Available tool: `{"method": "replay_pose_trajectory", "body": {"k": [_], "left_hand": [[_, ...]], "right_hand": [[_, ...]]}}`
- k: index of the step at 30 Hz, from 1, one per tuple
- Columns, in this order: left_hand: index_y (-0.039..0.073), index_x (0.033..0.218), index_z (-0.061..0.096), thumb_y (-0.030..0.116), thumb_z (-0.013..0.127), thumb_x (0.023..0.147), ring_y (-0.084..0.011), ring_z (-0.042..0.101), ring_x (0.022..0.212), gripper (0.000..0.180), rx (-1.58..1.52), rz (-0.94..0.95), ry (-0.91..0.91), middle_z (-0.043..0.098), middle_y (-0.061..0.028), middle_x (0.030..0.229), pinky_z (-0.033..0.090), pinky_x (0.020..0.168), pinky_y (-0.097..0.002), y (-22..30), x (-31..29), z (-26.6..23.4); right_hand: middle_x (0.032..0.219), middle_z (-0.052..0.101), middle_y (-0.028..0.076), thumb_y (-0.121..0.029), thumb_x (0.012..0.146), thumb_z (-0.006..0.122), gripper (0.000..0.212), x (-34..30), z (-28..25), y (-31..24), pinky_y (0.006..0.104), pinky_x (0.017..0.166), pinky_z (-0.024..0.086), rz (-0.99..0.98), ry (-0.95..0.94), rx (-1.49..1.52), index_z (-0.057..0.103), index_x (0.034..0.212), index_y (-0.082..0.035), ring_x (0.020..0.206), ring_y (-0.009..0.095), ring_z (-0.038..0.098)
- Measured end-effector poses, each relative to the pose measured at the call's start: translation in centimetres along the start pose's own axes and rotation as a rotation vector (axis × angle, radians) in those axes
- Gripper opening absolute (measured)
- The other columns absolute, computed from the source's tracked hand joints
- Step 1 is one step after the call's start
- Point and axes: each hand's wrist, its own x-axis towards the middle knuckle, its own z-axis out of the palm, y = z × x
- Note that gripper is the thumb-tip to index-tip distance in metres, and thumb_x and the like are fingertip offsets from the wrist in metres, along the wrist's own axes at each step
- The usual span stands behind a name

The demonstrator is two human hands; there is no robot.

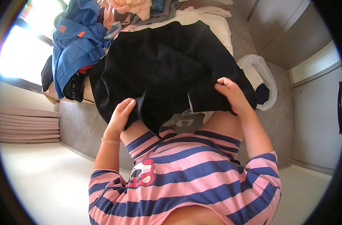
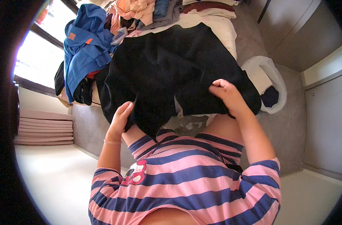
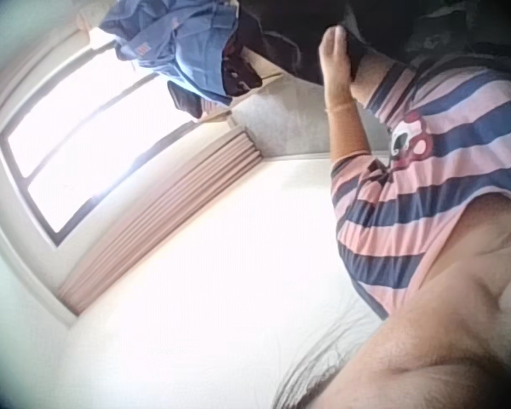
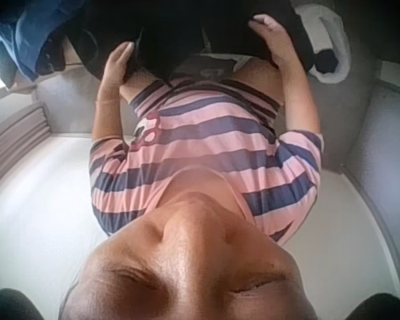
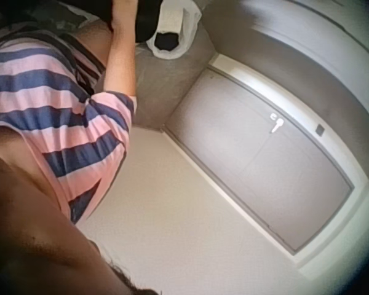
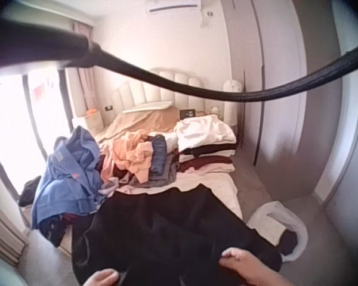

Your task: The person uses a lint remover to clean a black hoodie while sitting on a bed, moving the tool across the fabric and turning the garment over.

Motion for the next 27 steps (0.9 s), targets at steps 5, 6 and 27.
{"method": "replay_pose_trajectory", "body": {"k": [5, 6, 27], "left_hand": [[-0.005, 0.114, 0.067, 0.028, 0.062, 0.1, -0.0212, 0.065, 0.088, 0.036, 0.561, 0.036, -0.078, 0.071, -0.0158, 0.097, 0.051, 0.084, -0.0323, 0.0, 2.7, 1.5], [-0.005, 0.115, 0.067, 0.029, 0.063, 0.1, -0.023, 0.066, 0.09, 0.038, 0.577, 0.045, -0.07, 0.072, -0.0176, 0.1, 0.052, 0.085, -0.0332, -0.1, 2.8, 1.9], [-0.004, 0.104, 0.066, 0.016, 0.07, 0.094, -0.0213, 0.058, 0.07, 0.022, 0.464, 0.211, -0.057, 0.066, -0.0186, 0.083, 0.051, 0.071, -0.032, 3.5, 1.5, 1.7]], "right_hand": [[0.1, 0.071, 0.004, -0.02, 0.095, 0.071, 0.029, 1.4, -0.9, 2.2, 0.0258, 0.087, 0.048, 0.024, -0.042, -0.26, 0.068, 0.112, 0.003, 0.092, 0.01, 0.062], [0.1, 0.071, 0.004, -0.02, 0.095, 0.071, 0.029, 1.4, -0.8, 2.3, 0.0258, 0.087, 0.048, 0.035, -0.047, -0.261, 0.068, 0.112, 0.003, 0.092, 0.01, 0.062], [0.06, 0.044, 0.015, -0.036, 0.078, 0.086, 0.051, -1.3, 2.7, -5.6, 0.035, 0.056, 0.042, -0.169, -0.196, -0.784, 0.054, 0.07, 0.003, 0.062, 0.012, 0.041]]}}
